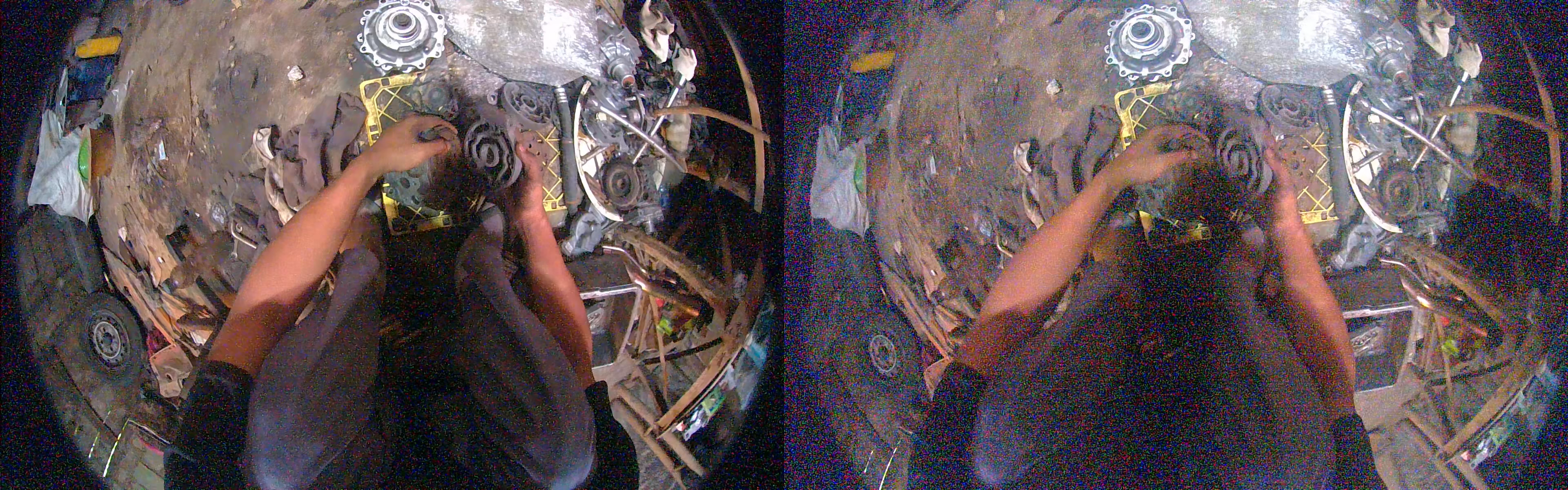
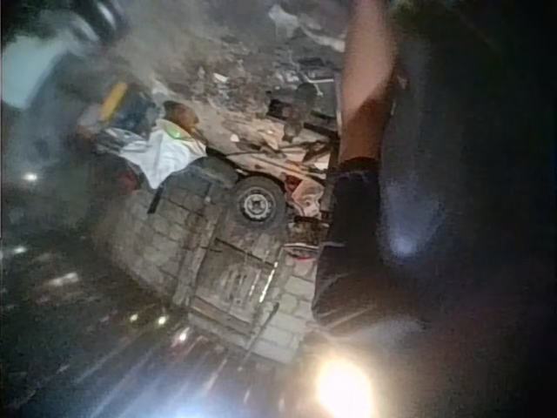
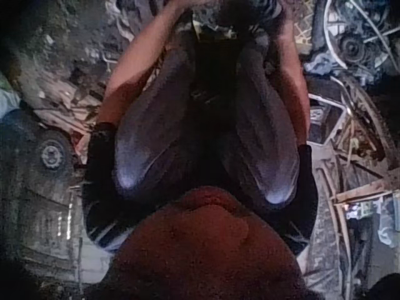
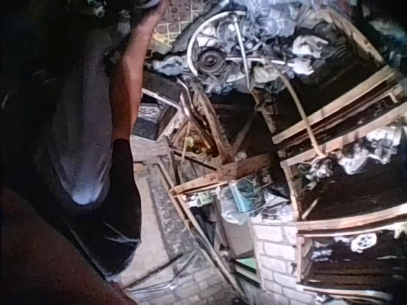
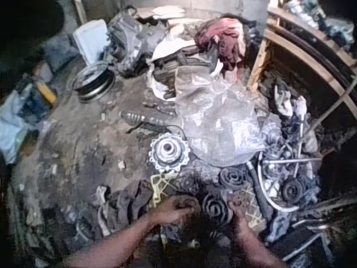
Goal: The person assembles a clutch assembly by hand, stacking friction plates and metal discs into a cylindrical housing. They repeatedly pick up, align, and insert each plate, then press the stack into the housing and rotate it to check fit.
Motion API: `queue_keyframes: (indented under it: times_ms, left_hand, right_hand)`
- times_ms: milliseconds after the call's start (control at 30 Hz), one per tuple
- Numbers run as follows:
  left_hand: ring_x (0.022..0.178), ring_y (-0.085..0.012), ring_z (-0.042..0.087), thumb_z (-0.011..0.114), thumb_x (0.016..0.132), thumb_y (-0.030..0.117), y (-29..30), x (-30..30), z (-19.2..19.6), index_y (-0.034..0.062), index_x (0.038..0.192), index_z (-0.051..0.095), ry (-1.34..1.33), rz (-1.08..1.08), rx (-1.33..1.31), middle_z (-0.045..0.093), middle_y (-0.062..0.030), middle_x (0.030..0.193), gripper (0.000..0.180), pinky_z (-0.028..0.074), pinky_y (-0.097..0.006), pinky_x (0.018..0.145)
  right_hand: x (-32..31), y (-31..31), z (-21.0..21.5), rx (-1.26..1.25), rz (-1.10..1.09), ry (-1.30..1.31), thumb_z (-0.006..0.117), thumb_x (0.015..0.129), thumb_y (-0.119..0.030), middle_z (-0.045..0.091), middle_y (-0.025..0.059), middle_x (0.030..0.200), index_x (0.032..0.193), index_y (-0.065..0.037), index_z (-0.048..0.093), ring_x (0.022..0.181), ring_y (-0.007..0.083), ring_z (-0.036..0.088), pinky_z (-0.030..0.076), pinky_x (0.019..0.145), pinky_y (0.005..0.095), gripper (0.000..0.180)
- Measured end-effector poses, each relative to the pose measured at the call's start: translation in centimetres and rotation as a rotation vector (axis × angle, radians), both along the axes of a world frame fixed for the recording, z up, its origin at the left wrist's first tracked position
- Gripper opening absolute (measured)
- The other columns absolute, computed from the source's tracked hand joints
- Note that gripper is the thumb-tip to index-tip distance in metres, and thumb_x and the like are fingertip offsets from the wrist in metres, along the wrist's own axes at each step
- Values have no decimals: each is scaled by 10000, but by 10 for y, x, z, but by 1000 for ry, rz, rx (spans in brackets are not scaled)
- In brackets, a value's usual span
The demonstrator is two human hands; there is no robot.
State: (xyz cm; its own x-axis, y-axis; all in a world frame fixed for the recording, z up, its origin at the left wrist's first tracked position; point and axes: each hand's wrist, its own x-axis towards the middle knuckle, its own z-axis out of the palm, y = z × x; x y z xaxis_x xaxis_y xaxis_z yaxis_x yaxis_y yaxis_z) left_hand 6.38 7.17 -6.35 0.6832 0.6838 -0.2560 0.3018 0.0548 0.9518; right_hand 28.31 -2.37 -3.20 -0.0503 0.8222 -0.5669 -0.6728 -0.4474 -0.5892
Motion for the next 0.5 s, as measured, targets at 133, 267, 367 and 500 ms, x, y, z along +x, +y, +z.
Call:
queue_keyframes:
  times_ms: [133,267,367,500]
  left_hand:
    - [1068,-265,628,626,890,336,0,0,2,56,1135,665,5,-9,47,694,-129,1077,374,446,-360,972]
    - [1109,-304,603,596,916,419,-6,-6,2,52,1153,660,128,161,-11,667,-169,1128,442,437,-379,982]
    - [1123,-319,592,576,927,430,-11,-5,14,34,1152,656,218,224,7,652,-190,1153,462,436,-388,981]
    - [1120,-320,594,580,927,404,-9,-6,14,10,1151,649,185,213,9,648,-200,1151,459,442,-390,972]
  right_hand:
    - [-7,0,7,87,-6,-54,603,853,-483,512,140,1367,1458,-97,376,1218,299,524,414,1038,436,752]
    - [-10,11,-3,356,161,-783,690,813,-492,514,153,1376,1369,-48,489,1256,292,499,377,1062,401,740]
    - [-26,11,2,197,252,-925,742,811,-406,523,156,1372,1336,-48,522,1249,297,503,385,1056,396,672]
    - [-43,14,13,116,271,-999,738,838,-350,588,168,1291,1308,-52,544,1203,289,545,417,1023,387,589]
